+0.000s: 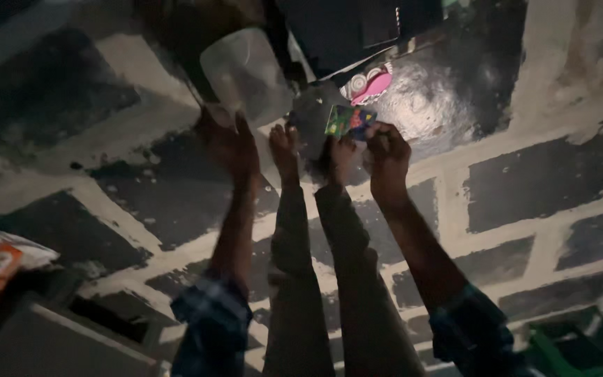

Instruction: The person picks up a folded portable desk from a shelf, unfolds its legs, and places it on the floor.

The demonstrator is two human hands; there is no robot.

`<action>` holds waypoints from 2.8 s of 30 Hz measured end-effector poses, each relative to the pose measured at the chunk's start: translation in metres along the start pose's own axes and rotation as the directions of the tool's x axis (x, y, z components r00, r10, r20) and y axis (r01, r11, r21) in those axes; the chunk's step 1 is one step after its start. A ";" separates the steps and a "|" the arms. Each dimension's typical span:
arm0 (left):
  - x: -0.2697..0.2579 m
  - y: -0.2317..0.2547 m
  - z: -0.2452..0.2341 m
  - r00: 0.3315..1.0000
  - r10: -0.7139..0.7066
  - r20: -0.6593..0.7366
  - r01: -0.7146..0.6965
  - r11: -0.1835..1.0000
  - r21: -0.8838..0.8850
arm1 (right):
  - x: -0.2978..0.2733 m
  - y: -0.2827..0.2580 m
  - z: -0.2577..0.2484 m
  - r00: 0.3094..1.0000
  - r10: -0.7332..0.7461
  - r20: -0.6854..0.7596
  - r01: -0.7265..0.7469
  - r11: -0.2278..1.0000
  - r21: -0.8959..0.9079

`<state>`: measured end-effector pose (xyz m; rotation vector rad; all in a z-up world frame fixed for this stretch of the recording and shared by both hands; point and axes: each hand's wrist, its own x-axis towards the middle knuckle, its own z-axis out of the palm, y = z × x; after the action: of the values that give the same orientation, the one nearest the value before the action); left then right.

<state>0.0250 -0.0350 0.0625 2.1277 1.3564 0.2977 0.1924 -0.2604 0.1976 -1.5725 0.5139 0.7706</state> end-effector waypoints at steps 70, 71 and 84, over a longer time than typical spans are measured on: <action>-0.471 0.901 -0.150 -0.097 0.637 0.765 0.325 0.747 -0.581 | -0.396 -0.408 -0.601 0.743 -0.479 -0.468 0.594 0.794 0.130; -0.468 0.912 -0.139 -0.126 0.634 0.763 0.333 0.752 -0.569 | -0.389 -0.414 -0.610 0.773 -0.412 -0.483 0.546 0.819 0.175; -0.454 1.008 -0.039 -0.232 0.628 0.743 0.110 0.776 -0.621 | -0.306 -0.479 -0.687 0.770 -0.397 -0.500 0.584 0.753 0.302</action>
<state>0.5552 -0.7285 0.7410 1.2866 -0.3126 -0.7614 0.4519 -0.8950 0.7680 -1.3361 0.4848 -0.1109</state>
